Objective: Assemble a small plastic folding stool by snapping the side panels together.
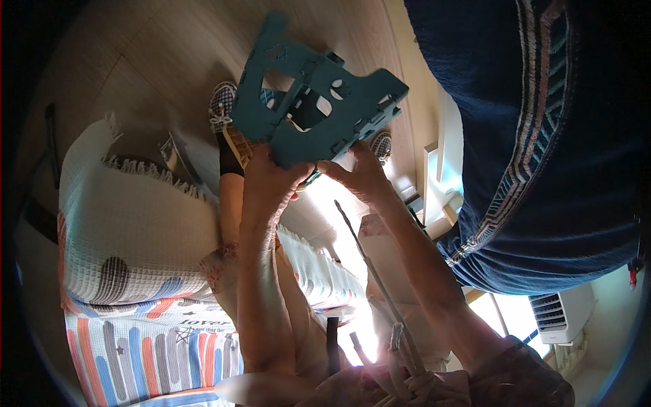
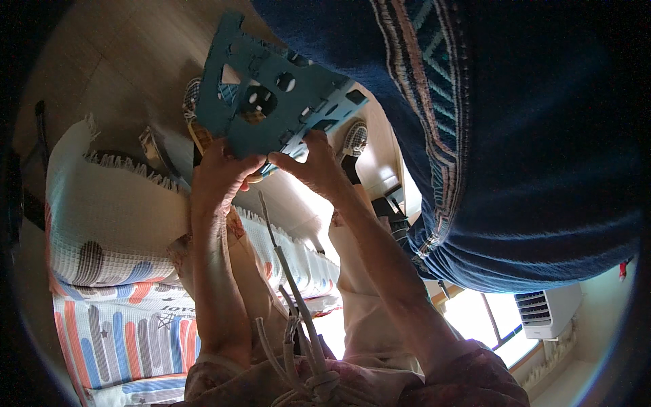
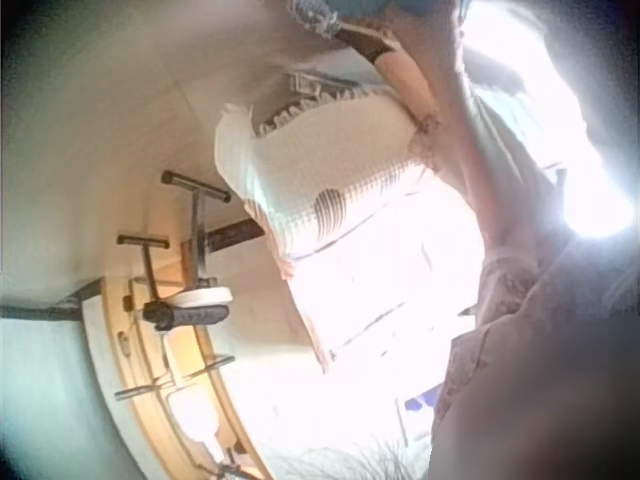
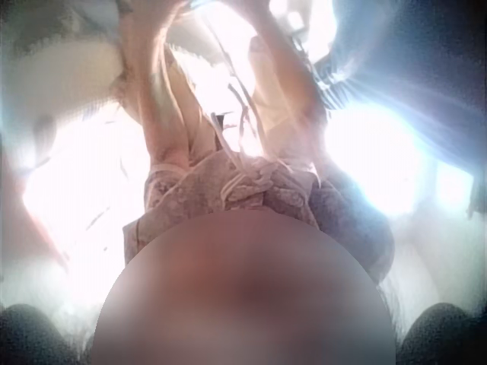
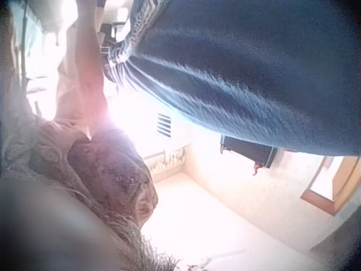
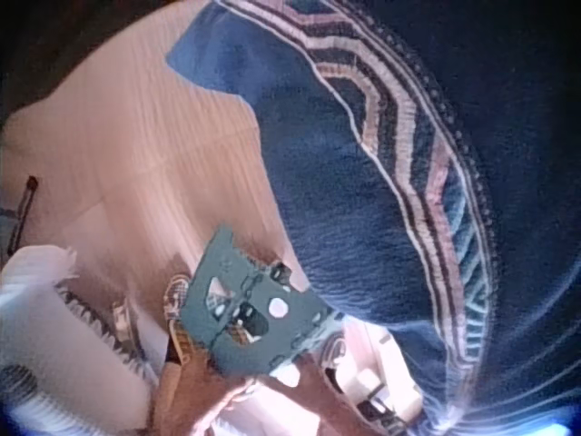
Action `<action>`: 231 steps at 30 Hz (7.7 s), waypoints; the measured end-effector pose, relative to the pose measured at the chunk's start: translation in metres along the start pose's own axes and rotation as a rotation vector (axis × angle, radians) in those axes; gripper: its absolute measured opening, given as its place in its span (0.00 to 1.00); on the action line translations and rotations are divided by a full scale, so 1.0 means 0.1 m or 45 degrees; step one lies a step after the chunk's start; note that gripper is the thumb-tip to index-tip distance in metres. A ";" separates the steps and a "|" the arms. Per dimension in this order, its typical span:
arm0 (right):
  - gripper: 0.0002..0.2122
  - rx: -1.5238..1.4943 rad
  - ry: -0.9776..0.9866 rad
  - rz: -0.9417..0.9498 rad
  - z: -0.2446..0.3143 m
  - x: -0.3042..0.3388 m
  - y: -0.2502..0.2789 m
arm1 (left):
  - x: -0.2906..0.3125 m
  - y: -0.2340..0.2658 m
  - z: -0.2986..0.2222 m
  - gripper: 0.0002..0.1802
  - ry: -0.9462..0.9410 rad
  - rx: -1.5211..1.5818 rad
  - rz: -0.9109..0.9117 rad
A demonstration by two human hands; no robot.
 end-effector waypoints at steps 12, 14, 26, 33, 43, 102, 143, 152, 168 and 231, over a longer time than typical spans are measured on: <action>0.13 0.635 0.025 -0.448 0.75 -0.21 0.86 | -0.27 0.09 0.18 0.32 -0.194 -0.644 -0.209; 0.15 0.713 0.052 -0.364 0.39 -0.38 0.78 | -0.28 0.10 0.14 0.31 -0.217 -0.639 -0.219; 0.18 0.028 -0.075 0.225 0.24 -0.69 0.33 | -0.12 0.14 -0.20 0.28 -0.236 -1.043 -0.380; 0.18 -0.022 -0.064 0.356 0.60 -0.71 0.19 | 0.41 0.03 -1.10 0.22 -1.008 -1.615 -0.963; 0.14 0.312 0.176 0.397 0.97 -0.74 -0.10 | 0.05 0.11 -0.73 0.05 -1.219 -1.082 -0.462; 0.13 0.385 0.071 0.831 0.66 -0.84 -0.18 | 0.06 0.03 -0.60 0.06 -0.901 -1.128 -0.274; 0.17 0.062 -0.099 0.797 0.40 -0.77 -0.07 | 0.03 -0.05 -0.58 0.07 -1.084 -1.180 -0.435; 0.13 0.159 -0.145 0.761 0.38 -0.77 -0.08 | 0.01 -0.03 -0.60 0.08 -1.035 -1.108 -0.423; 0.18 0.258 -0.079 0.582 0.22 -0.82 -0.03 | -0.12 -0.04 -0.63 0.10 -1.075 -1.098 -0.545; 0.11 0.704 0.476 -0.148 1.57 0.06 -0.54 | 0.34 0.13 -0.25 0.22 -0.454 1.269 -0.224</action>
Point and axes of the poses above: each hand's wrist, its own x-axis away from the middle knuckle, its own y-axis out of the back of the hand, z = x × y, the point moved 9 cm from there along -x, towards the middle knuckle, and after that the axes turned 6 degrees about -y, right-handed, at the moved point
